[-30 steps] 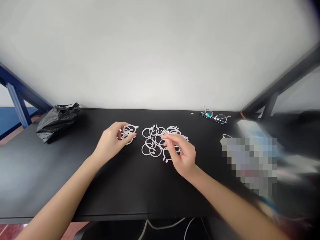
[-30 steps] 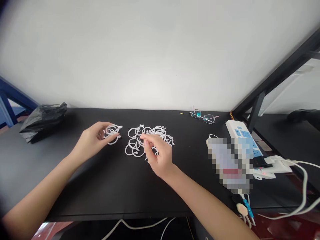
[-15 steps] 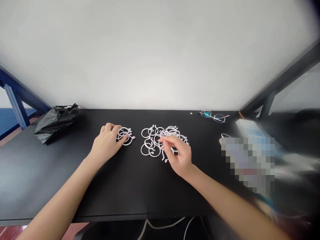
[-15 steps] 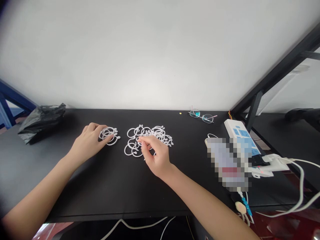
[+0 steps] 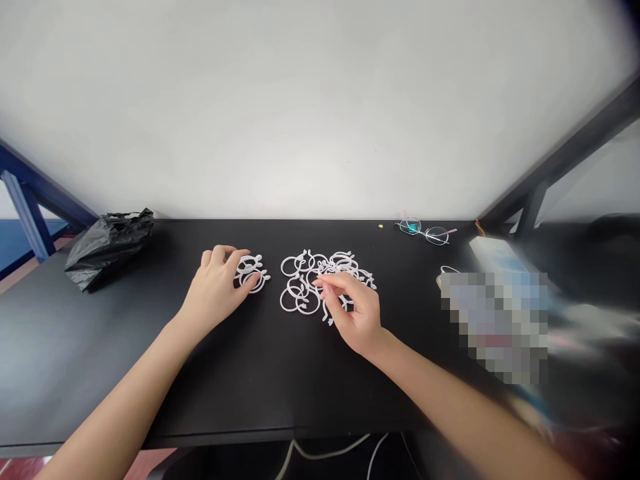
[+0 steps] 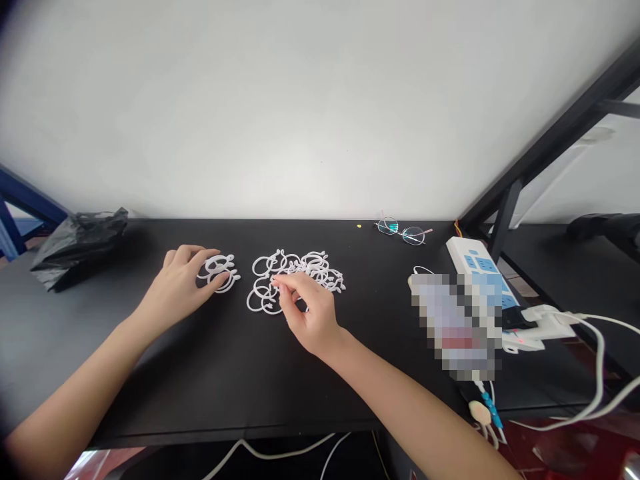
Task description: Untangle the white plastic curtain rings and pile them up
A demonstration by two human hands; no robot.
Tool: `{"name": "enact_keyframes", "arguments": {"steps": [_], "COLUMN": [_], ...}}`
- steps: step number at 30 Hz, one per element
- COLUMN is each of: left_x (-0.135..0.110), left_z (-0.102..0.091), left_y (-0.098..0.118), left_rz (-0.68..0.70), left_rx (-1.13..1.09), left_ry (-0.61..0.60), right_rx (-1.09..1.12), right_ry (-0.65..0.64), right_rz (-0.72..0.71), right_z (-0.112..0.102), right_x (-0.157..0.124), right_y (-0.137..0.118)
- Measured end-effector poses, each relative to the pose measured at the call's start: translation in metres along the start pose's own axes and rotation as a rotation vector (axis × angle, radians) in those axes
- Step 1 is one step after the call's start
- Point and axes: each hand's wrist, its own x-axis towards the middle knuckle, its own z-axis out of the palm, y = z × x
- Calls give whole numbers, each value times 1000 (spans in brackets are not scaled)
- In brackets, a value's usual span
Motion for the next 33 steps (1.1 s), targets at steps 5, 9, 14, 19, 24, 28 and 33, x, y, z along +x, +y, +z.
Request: {"name": "enact_keyframes", "arguments": {"steps": [5,9,14,19,24,28,33], "left_x": [-3,-7,-9,-9,-10,-12,-13], "left_z": [1,5,12,16,17,20,23], "left_y": [16,25,26,25,28,28,26], "left_rz": [258,415,462,489,485,492,497], "left_rx": [-203,-286,-274,-281,-290,-295,-297], "left_ry": [70,-60,-110,-146,-195,-187,-191], "right_rx": [2,8,6,5,10,3,5], "right_ry": [-3,-13,-20,-28,-38,-46,-47], "right_rz": [4,17,19,10,19,23,16], "right_z": [0,-1,-1,0,0,-1,0], "right_x": [-2,-2,-3,-3,-3,-3,-3], "right_y": [1,1,2,1,1,1,2]}}
